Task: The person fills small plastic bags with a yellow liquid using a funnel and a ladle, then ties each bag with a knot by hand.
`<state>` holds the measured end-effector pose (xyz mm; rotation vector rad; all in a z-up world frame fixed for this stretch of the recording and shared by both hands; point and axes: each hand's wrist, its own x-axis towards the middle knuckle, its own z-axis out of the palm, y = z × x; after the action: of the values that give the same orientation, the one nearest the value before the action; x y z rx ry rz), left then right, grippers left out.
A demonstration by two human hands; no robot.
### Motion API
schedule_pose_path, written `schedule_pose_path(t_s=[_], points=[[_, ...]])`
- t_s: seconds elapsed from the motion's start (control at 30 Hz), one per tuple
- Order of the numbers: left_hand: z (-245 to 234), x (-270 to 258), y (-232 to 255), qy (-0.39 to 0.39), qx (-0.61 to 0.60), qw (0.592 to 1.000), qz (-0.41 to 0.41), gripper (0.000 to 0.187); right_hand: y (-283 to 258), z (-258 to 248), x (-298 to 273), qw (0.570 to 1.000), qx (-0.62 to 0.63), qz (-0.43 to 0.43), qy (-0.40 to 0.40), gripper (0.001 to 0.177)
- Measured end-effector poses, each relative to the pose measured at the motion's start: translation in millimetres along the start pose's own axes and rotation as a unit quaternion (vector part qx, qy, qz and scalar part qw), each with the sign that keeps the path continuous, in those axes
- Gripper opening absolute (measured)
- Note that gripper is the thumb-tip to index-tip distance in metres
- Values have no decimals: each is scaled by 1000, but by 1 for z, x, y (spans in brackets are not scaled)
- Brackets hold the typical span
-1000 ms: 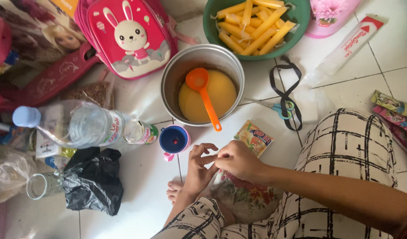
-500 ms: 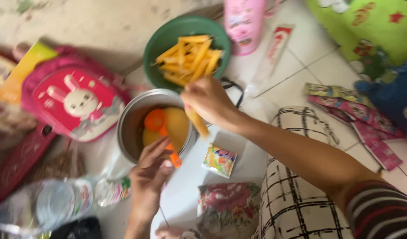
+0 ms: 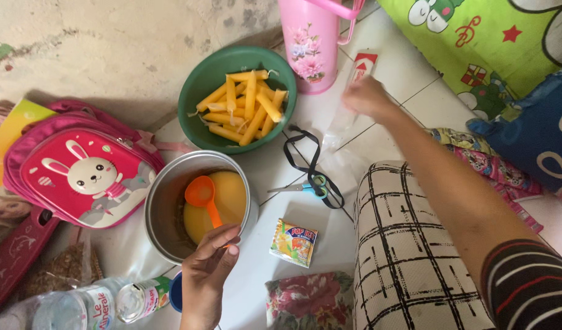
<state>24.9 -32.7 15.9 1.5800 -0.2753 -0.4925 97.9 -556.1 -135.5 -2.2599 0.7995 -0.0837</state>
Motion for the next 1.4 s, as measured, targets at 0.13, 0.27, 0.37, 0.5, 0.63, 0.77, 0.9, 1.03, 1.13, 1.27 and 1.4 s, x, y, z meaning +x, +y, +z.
schedule_pose_path(t_s=[0.13, 0.27, 0.37, 0.5, 0.63, 0.77, 0.9, 1.03, 1.13, 1.27, 1.4], points=[[2, 0, -5, 16, -21, 999, -42, 31, 71, 18, -10, 932, -308, 34, -190, 32], [9, 3, -6, 13, -26, 998, -55, 30, 103, 35, -38, 928, -329, 18, -175, 46], [13, 4, -7, -8, -25, 999, -44, 30, 126, 46, -35, 943, -283, 31, -173, 34], [16, 6, -6, -7, -31, 997, -74, 29, 130, 39, -35, 956, -266, -91, -88, 15], [18, 10, -3, -9, -36, 996, -80, 31, 88, 1, -56, 992, -8, 51, -116, 14], [23, 17, 2, -28, -40, 994, -98, 41, 6, -27, -90, 956, 275, 20, -105, 18], [36, 23, 0, -75, -148, 966, -200, 59, -83, -26, -131, 886, 439, -67, -130, 32], [51, 28, -3, -174, -312, 882, -307, 83, -167, -7, -198, 834, 498, -150, -183, 28], [40, 26, 0, -150, -442, 841, -275, 79, -205, 9, -265, 826, 419, -181, -330, 11], [16, 33, 0, 27, -440, 880, -175, 50, -215, 10, -307, 811, 283, -422, -289, 6], [-1, 27, -4, 14, -400, 904, -152, 51, -206, 19, -328, 800, 276, -433, -309, 8]])
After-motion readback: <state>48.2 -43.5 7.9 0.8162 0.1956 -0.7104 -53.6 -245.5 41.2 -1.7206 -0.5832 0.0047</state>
